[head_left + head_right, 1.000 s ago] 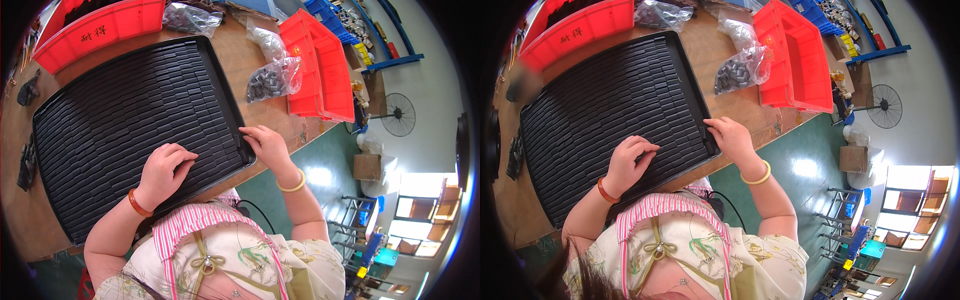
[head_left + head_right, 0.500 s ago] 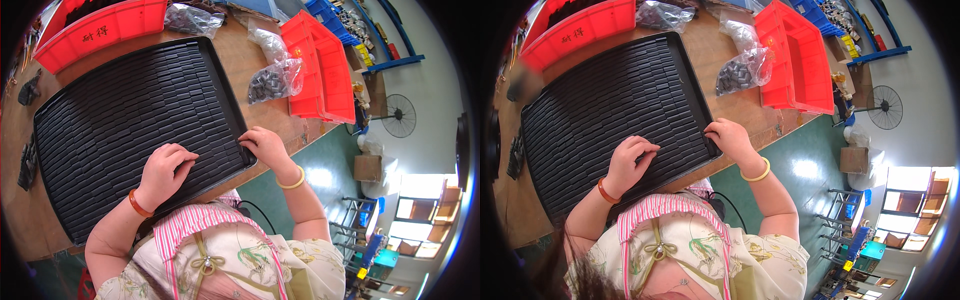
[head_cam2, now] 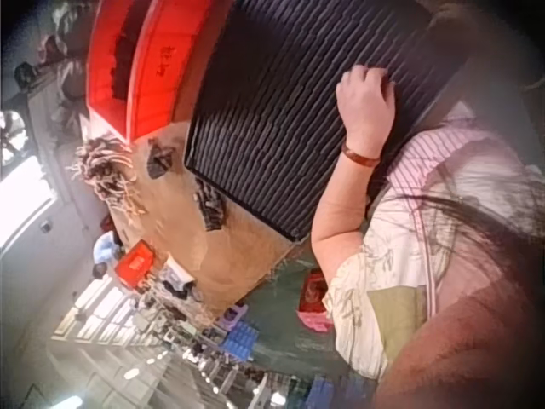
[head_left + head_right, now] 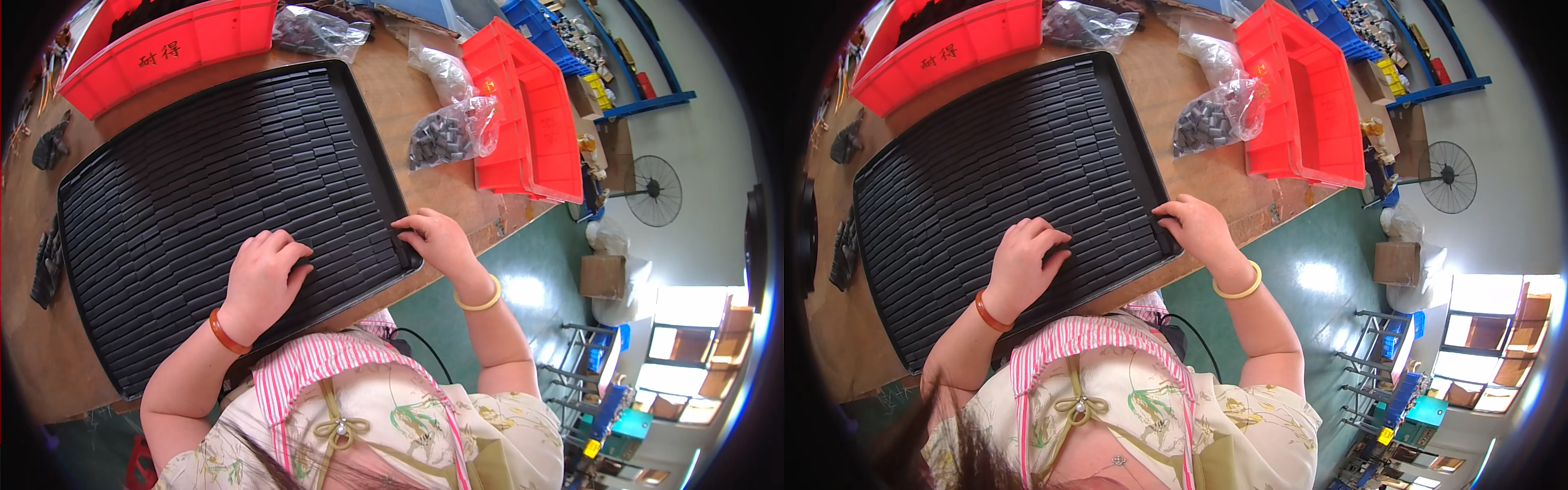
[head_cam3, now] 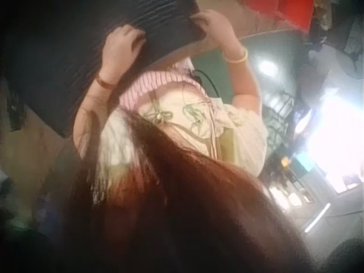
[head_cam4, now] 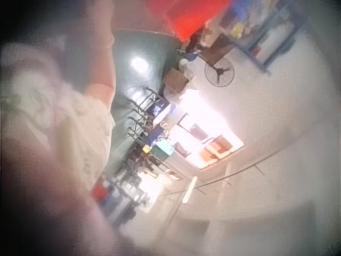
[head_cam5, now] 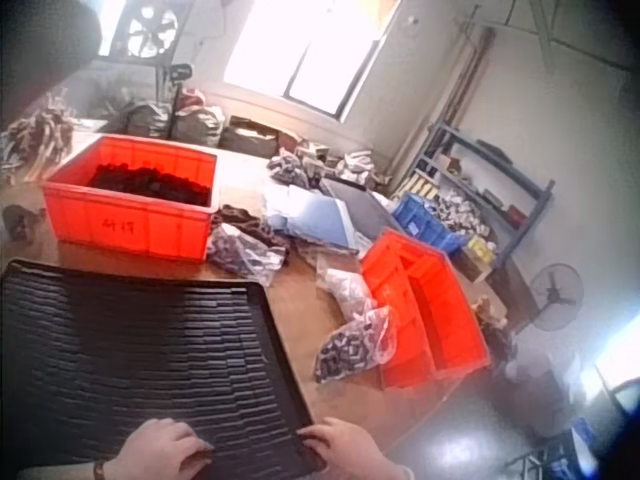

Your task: The person assembles small plastic components by hand on a sorting tray.

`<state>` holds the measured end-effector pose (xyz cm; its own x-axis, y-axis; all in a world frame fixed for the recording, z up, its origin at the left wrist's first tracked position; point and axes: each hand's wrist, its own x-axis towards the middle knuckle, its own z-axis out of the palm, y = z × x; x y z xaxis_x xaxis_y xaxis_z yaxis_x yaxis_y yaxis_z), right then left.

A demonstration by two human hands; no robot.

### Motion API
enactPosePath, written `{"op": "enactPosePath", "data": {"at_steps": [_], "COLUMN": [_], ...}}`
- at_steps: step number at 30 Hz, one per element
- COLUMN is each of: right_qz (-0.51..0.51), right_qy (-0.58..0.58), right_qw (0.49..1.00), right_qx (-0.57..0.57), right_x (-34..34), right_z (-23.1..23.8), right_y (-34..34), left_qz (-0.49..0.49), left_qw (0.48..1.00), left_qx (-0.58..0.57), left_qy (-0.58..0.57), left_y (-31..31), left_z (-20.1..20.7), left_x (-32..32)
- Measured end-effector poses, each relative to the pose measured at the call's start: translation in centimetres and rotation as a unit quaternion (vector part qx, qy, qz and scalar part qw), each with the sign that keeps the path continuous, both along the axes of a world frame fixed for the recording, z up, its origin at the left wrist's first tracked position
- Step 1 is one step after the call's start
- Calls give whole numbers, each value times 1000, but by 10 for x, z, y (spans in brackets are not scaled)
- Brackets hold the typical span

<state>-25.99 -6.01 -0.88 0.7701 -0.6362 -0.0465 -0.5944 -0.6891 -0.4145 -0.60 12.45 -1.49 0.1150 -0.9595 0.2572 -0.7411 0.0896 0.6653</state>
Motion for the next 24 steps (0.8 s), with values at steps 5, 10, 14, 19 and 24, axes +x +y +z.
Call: {"op": "enactPosePath", "data": {"at_steps": [5, 10, 14, 19, 24], "right_qz": [-53, -104, -151, -92, -7], "right_qy": [13, -65, -153, -164, -187], "right_qw": [997, 982, 934, 884, 900], "right_qx": [56, 142, 285, 429, 395], "right_x": [9, 10, 9, 34, 59], "right_z": [18, 24, 28, 41, 22], "right_y": [8, 13, 18, 55, 80], "left_qz": [-34, -18, -45, 6, -35], "left_qw": [997, 997, 998, 937, 964], "left_qx": [58, 65, 45, 69, -44], "left_qy": [-35, -22, 4, 341, 259], "left_y": [3, 2, 0, -1, -1], "left_z": [1, -1, 4, 9, 5], "left_x": [1, 2, 7, 4, -3]}}
